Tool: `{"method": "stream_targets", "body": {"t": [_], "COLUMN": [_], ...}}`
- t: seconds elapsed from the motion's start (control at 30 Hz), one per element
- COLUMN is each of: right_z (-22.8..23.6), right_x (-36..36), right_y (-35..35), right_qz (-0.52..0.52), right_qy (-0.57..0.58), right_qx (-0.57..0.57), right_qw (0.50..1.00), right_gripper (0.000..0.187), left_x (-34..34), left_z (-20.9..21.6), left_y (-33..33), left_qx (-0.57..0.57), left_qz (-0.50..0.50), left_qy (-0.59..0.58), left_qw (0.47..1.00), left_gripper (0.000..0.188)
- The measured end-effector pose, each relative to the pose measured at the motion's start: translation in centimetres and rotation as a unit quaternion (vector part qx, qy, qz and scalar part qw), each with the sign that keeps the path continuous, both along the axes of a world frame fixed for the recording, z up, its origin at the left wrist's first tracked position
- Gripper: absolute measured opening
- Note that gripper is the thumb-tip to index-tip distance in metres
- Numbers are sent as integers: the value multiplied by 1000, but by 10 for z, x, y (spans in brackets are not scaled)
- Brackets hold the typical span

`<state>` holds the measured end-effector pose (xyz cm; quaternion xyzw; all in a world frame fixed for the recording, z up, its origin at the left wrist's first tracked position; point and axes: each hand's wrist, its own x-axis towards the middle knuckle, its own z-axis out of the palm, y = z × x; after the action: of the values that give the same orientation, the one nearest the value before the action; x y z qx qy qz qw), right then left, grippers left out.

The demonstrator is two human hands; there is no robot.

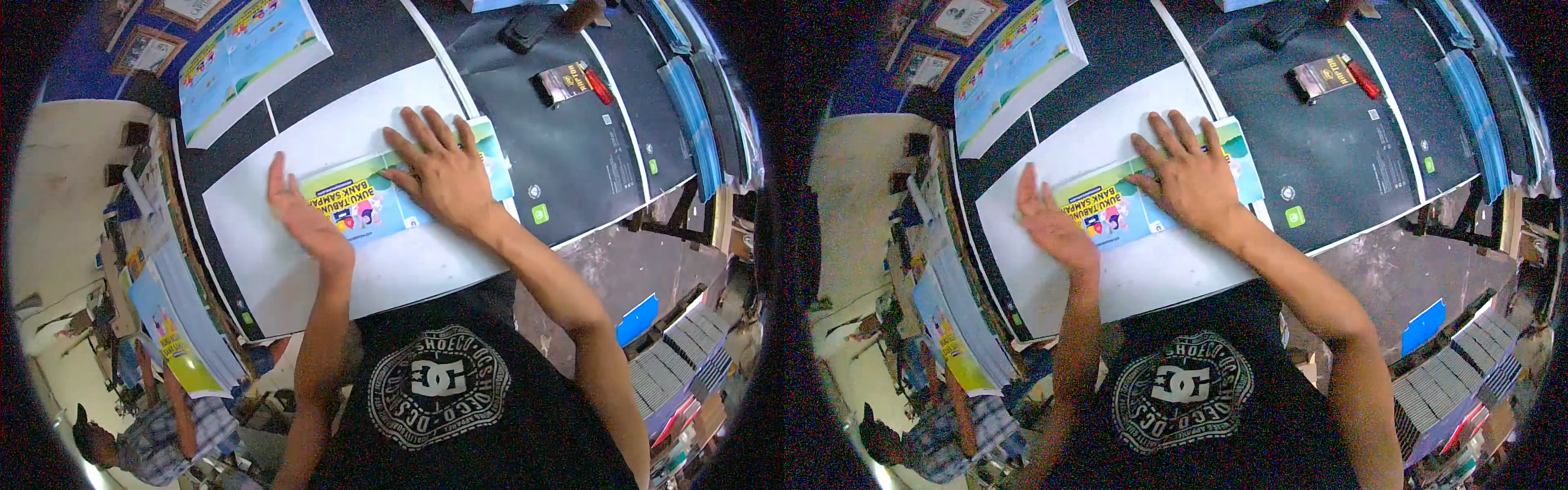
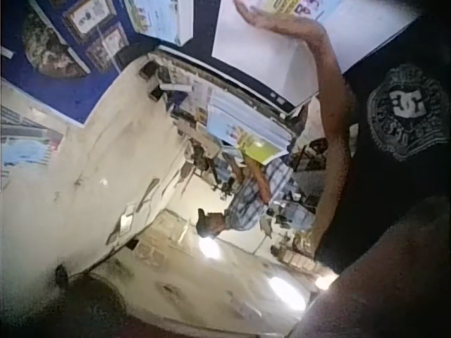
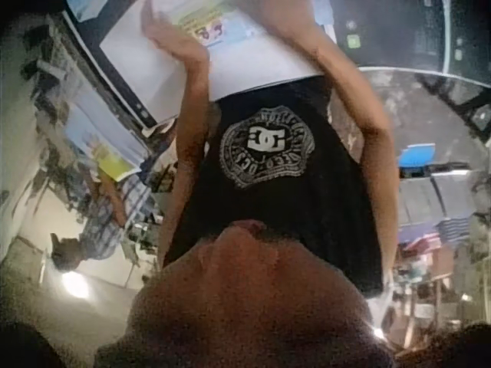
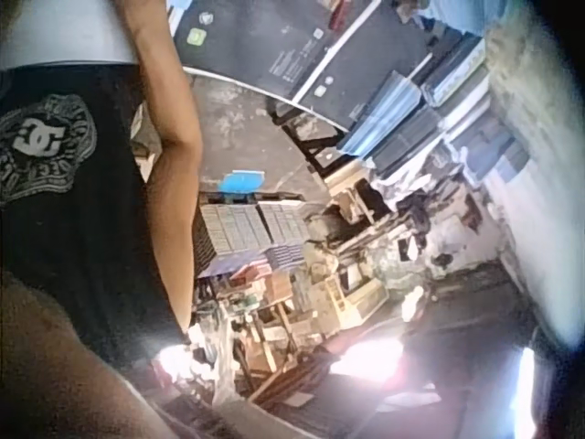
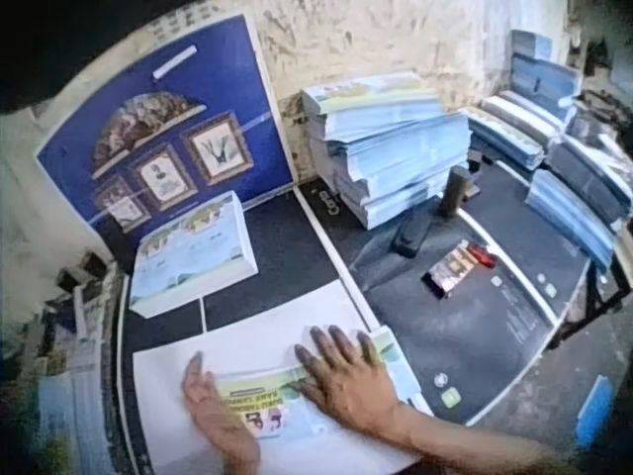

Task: The person folds printed booklet covers in half by hand, inserts folded paper pages into the covers, and aligns and presses the assembled booklets.

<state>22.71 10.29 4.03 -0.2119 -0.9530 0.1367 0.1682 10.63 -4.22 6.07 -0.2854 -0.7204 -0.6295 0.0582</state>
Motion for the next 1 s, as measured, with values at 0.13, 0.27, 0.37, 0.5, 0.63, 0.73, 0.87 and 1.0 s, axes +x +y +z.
{"method": "stream_targets", "body": {"t": [0.13,0.27,0.37,0.5,0.63,0.73,0.87,1.0], "right_z": [-1,7,10,5,4,0,20,56], "right_x": [1,-2,1,1,2,3,15,43], "right_y": [3,-1,0,0,1,5,8,-1], "right_qz": [-4,-5,-5,-4,3,7,73,167], "right_qy": [-1,9,3,14,18,38,70,21], "right_qx": [5,7,6,12,10,10,-27,28], "right_qw": [1000,1000,1000,1000,1000,999,995,985], "right_gripper": [55,54,53,53,53,55,63,67], "left_x": [1,-19,-20,-24,0,-3,-9,-17], "left_z": [53,-20,-20,-15,24,19,12,24], "left_y": [-10,-37,-38,-39,-30,-33,-43,-37], "left_qx": [126,-66,-83,-90,-335,-435,-388,-328], "left_qz": [24,69,31,-55,-186,-253,-253,-277], "left_qy": [70,137,85,50,223,249,287,315], "left_qw": [989,986,992,993,897,828,838,846], "left_gripper": [79,73,69,77,87,101,85,55]}}
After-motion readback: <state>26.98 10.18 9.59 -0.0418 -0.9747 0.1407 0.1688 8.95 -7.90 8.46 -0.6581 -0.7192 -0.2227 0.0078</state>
